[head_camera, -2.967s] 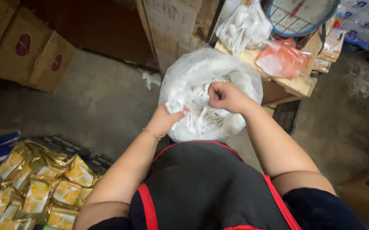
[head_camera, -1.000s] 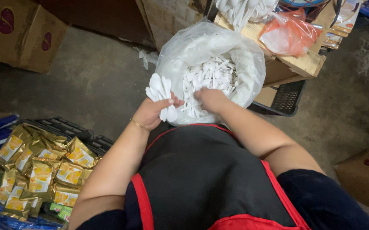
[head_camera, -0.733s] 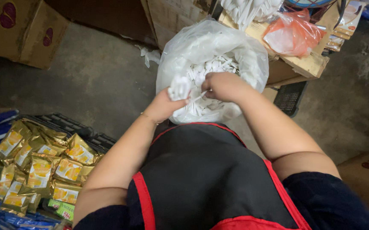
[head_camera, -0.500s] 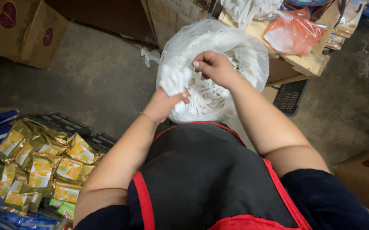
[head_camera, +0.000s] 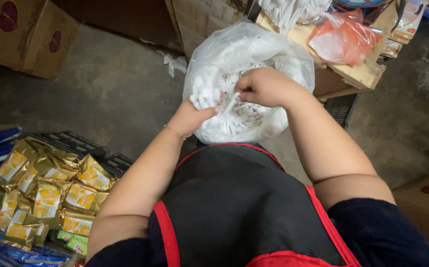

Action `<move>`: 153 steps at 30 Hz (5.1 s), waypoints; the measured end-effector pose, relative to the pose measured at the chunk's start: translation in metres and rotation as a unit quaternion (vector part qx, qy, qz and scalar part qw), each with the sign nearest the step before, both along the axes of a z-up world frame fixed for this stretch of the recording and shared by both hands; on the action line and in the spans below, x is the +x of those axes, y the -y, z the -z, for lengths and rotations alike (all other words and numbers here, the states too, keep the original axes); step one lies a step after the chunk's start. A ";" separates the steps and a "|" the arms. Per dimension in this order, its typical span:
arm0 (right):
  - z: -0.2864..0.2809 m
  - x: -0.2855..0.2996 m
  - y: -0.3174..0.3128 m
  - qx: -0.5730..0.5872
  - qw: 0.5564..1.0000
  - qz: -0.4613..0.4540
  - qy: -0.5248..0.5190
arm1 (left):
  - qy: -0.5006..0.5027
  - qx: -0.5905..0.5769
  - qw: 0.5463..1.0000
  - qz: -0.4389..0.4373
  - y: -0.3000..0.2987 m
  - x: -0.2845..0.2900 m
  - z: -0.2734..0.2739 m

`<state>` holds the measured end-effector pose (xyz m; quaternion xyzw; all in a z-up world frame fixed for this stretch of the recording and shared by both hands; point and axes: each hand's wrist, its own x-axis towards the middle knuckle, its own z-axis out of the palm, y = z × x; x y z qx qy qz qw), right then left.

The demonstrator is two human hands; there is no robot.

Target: The person sorts through a large bag of white plastic spoons by hand, gathering and bundling several spoons together.

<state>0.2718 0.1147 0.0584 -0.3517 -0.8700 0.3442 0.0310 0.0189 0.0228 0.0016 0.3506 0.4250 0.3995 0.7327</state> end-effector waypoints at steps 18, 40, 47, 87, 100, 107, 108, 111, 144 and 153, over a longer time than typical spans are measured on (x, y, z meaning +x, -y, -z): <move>0.140 -0.014 0.005 -0.112 0.961 0.241 -0.080 | 0.090 -0.046 0.991 -0.087 0.011 -0.017 0.020; 0.122 0.009 0.017 0.070 0.982 0.172 -0.036 | 0.060 -0.026 0.997 -0.042 0.005 -0.003 0.016; 0.084 -0.014 0.003 -0.302 0.859 0.288 -0.296 | 0.151 -0.026 0.988 0.007 0.000 0.016 -0.002; 0.079 0.023 0.033 -0.114 0.960 0.254 -0.012 | 0.167 -0.084 0.982 -0.007 0.025 0.011 -0.005; -0.119 0.072 0.072 0.208 0.909 0.033 -0.358 | 0.144 -0.041 0.955 0.255 0.015 0.125 -0.046; -0.110 0.126 0.080 0.036 0.930 0.003 -0.367 | 0.009 0.003 0.950 0.314 0.009 0.165 -0.057; -0.113 0.129 0.077 0.037 0.919 0.016 -0.392 | 0.033 -0.003 0.957 0.288 0.011 0.177 -0.063; -0.129 0.156 0.048 0.112 0.931 -0.065 -0.340 | 0.052 0.032 0.962 0.266 0.003 0.214 -0.072; -0.063 0.277 0.006 -0.074 0.914 -0.061 -0.395 | -0.138 0.095 0.957 0.239 -0.051 0.301 -0.074; -0.016 0.287 -0.011 -0.296 0.834 0.224 -0.408 | 0.038 -0.025 0.978 0.206 -0.084 0.288 -0.084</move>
